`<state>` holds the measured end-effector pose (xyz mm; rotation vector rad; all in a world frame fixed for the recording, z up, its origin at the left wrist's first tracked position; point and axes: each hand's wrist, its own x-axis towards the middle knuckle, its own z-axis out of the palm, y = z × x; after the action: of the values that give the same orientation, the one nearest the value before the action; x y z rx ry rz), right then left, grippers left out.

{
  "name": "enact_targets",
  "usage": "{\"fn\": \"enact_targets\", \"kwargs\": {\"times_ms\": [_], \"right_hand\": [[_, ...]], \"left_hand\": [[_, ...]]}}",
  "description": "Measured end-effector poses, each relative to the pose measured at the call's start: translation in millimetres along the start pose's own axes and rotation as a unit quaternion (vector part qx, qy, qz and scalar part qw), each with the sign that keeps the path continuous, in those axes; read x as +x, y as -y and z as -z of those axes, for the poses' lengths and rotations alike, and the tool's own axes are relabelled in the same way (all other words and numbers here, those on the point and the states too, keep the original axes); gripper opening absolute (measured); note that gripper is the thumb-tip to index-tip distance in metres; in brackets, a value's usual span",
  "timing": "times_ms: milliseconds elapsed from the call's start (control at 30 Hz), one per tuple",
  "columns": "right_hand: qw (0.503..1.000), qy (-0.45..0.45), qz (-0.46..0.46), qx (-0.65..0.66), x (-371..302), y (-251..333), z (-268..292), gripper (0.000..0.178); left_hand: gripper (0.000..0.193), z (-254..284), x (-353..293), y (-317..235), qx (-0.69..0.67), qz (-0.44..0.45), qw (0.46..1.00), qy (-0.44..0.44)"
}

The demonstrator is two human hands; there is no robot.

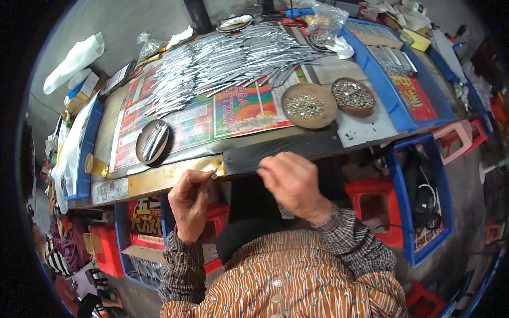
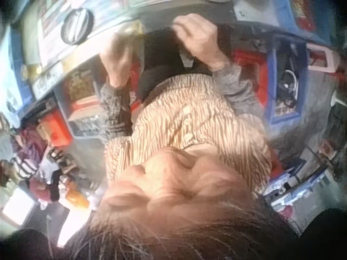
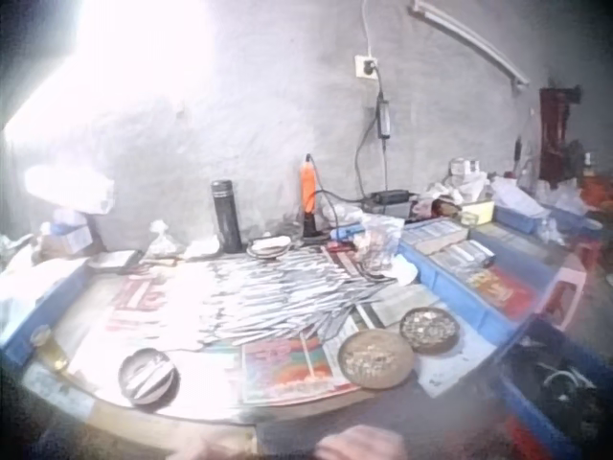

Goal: The person repeatedly picks up small components from containers and attaches them to metal pins by hand, placing the assembled pieces into a small dish.

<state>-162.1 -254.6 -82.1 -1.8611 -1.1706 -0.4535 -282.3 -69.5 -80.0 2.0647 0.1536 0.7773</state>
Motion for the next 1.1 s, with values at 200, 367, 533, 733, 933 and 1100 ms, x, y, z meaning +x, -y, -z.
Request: {"fn": "enact_targets", "kwargs": {"times_ms": [200, 367, 533, 733, 933, 1100], "right_hand": [[0.995, 0.001, 0.024, 0.100, 0, 14, -14, 0.023], [0.991, -0.034, 0.019, 0.125, -4, 11, -17, 0.023], [0.991, -0.025, 0.006, 0.133, -6, 13, -9, 0.018], [0.988, -0.061, 0.019, 0.139, -8, 12, -14, 0.016], [0.982, -0.036, -0.030, 0.183, -6, 16, -16, 0.014], [0.986, -0.038, 0.007, 0.165, -3, 9, -18, 0.022]], "left_hand": [[0.023, -25, -15, -25, -0.221, 0.119, 0.968, 0.024], [0.024, -39, -15, -31, -0.226, 0.099, 0.969, 0.019], [0.022, -44, -19, -32, -0.244, 0.093, 0.965, 0.023], [0.023, -47, -22, -33, -0.269, 0.102, 0.957, 0.026], [0.023, -47, -19, -32, -0.241, 0.065, 0.968, -0.004], [0.025, -16, -4, -23, 0.044, -0.059, 0.997, 0.007]]}}
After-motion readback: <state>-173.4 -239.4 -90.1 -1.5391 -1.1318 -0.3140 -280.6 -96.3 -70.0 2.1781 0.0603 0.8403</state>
